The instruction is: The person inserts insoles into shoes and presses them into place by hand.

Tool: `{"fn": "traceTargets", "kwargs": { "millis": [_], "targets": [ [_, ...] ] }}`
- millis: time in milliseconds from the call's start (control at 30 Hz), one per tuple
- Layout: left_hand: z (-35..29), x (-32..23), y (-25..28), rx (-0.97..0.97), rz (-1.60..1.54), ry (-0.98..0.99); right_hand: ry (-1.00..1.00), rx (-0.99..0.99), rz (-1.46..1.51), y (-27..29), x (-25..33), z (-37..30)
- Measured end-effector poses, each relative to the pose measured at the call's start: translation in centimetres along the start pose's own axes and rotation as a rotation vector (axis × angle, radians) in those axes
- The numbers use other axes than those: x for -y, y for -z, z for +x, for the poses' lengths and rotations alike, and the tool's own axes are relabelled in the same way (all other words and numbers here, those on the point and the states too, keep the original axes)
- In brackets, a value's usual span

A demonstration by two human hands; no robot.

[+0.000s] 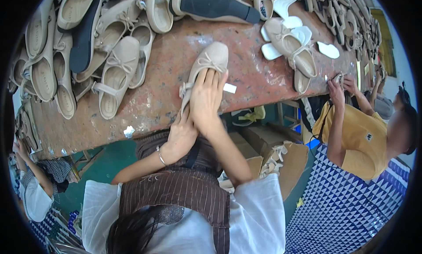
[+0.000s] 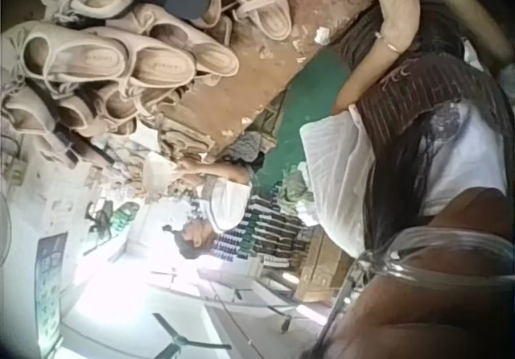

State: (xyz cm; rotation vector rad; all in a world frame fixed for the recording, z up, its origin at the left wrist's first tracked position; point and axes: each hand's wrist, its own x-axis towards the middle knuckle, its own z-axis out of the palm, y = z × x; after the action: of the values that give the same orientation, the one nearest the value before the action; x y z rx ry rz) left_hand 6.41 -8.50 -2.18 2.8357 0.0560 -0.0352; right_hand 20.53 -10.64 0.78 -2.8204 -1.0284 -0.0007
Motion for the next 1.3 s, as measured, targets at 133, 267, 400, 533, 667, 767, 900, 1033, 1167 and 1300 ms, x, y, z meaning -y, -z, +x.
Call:
{"fn": "traceTargets", "kwargs": {
  "millis": [133, 267, 400, 533, 667, 767, 900, 1033, 1167, 1300],
  "targets": [
    [0.3, 0.2, 0.2, -0.031, 0.021, 0.017, 0.067, 0.049, -0.165, -2.8, -1.7, 1.2],
    [0.5, 0.0, 0.9, -0.042, -0.038, 0.025, 0.05, 0.187, -0.063, -2.4, -2.0, 1.1],
    [2.5, -0.3, 1.5, -0.209, -0.15, 0.069, 0.258, 0.136, 0.321, 1.6, -3.6, -0.5],
    [5.2, 0.9, 1.6, -0.26, -0.256, 0.102, -0.255, 0.033, 0.346, 5.1, -12.6, 1.1],
    [3.7, 3.2, 2.4, -0.299, -0.231, 0.151, -0.314, -0.59, -0.332, 4.2, -22.3, 5.0],
    [0.6, 4.9, 3.5, -0.245, -0.171, 0.27, -0.326, -0.501, -0.242, 4.4, -26.2, 5.4],
    [-0.1, 4.5, 3.7, -0.193, -0.215, 0.328, -0.279, -0.498, 0.237, 6.4, -21.5, 2.5],
    [2.6, 2.7, 3.5, -0.21, -0.281, 0.349, -0.024, -0.432, 0.488, 6.1, -9.6, -1.5],
    [4.9, 2.1, 3.5, -0.201, -0.325, 0.507, -0.066, -0.182, 0.791, 3.9, -9.7, -1.5],
    [6.6, 2.9, 2.5, -0.377, -0.361, 0.596, -0.16, -0.487, 0.262, 1.2, -20.2, 3.6]
  ]
}}
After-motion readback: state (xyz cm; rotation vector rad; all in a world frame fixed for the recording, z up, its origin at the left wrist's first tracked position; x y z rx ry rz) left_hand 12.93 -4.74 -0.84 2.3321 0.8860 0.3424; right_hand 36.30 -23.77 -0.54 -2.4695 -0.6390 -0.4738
